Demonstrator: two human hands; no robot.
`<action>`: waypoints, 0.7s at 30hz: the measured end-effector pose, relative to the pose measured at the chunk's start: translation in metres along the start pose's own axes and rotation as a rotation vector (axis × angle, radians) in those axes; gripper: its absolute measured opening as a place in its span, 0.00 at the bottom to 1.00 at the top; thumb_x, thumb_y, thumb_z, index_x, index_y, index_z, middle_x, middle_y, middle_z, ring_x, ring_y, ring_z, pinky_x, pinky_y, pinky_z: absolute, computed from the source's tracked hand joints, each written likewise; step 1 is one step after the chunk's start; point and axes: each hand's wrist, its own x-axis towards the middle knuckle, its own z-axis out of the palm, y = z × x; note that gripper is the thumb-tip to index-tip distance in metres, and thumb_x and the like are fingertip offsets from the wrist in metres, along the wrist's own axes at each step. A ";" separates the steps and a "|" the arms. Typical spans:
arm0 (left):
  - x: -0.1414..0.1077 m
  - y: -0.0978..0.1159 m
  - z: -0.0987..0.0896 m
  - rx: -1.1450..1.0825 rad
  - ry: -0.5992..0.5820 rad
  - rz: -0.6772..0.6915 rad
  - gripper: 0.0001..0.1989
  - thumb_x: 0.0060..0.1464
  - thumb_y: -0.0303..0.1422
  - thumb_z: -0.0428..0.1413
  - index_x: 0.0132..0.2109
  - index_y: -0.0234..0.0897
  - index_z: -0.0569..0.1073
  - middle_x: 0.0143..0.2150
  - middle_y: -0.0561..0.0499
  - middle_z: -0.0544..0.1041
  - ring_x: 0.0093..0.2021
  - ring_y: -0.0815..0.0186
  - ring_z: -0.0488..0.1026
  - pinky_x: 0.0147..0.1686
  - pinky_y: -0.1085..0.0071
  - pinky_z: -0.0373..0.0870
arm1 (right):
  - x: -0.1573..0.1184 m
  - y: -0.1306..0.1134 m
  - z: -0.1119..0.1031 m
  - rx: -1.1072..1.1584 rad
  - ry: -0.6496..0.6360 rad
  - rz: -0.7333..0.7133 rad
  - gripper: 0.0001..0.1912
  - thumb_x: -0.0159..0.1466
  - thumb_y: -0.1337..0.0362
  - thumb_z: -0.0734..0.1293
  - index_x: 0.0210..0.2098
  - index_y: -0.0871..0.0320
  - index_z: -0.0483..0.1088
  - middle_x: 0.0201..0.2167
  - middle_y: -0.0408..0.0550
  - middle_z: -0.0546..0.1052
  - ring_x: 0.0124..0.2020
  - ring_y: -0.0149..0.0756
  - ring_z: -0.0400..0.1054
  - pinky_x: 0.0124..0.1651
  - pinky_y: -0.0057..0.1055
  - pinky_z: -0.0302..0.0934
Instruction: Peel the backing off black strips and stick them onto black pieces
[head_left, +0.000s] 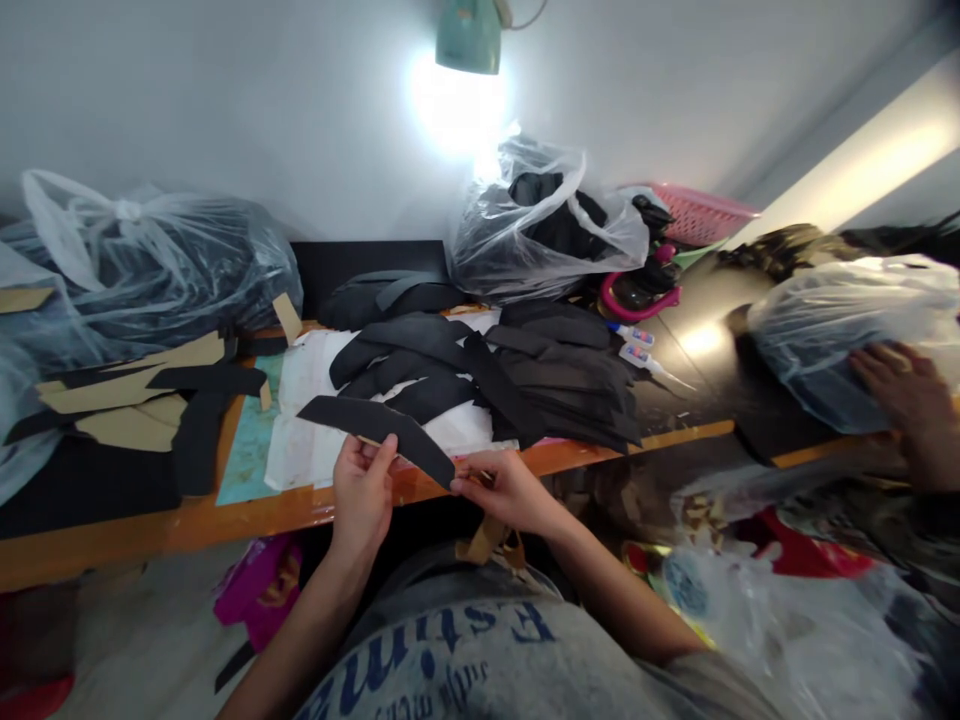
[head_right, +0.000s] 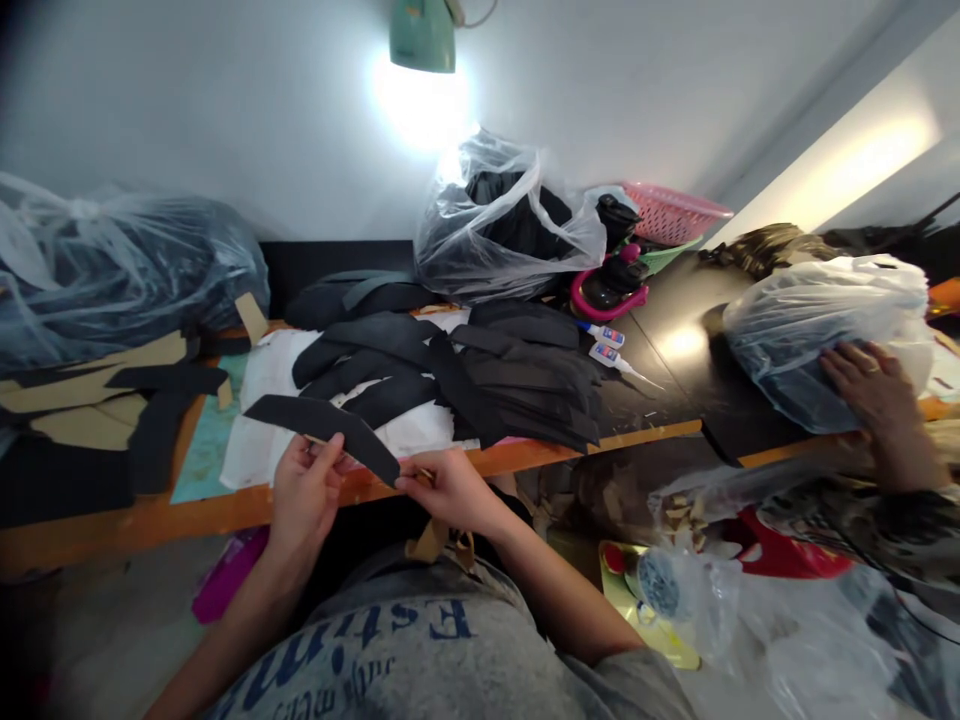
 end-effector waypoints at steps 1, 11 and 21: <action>0.001 -0.002 -0.005 0.073 0.040 0.051 0.25 0.44 0.42 0.70 0.44 0.38 0.70 0.37 0.54 0.74 0.35 0.71 0.73 0.38 0.72 0.74 | 0.001 0.001 0.003 0.070 0.010 -0.001 0.13 0.68 0.62 0.67 0.28 0.60 0.74 0.24 0.41 0.73 0.26 0.28 0.62 0.32 0.25 0.55; -0.018 0.027 -0.023 0.854 -0.780 0.955 0.24 0.63 0.21 0.52 0.62 0.46 0.72 0.56 0.46 0.75 0.54 0.66 0.75 0.50 0.69 0.76 | 0.004 -0.003 0.008 0.628 -0.133 0.074 0.19 0.60 0.52 0.75 0.26 0.59 0.68 0.20 0.36 0.63 0.21 0.24 0.51 0.25 0.25 0.46; -0.010 0.028 -0.043 0.423 -0.178 0.842 0.07 0.58 0.24 0.60 0.41 0.40 0.79 0.44 0.50 0.80 0.44 0.66 0.78 0.47 0.67 0.75 | 0.008 0.017 0.007 1.069 0.331 0.249 0.18 0.59 0.48 0.74 0.34 0.56 0.69 0.21 0.37 0.68 0.18 0.26 0.58 0.21 0.24 0.57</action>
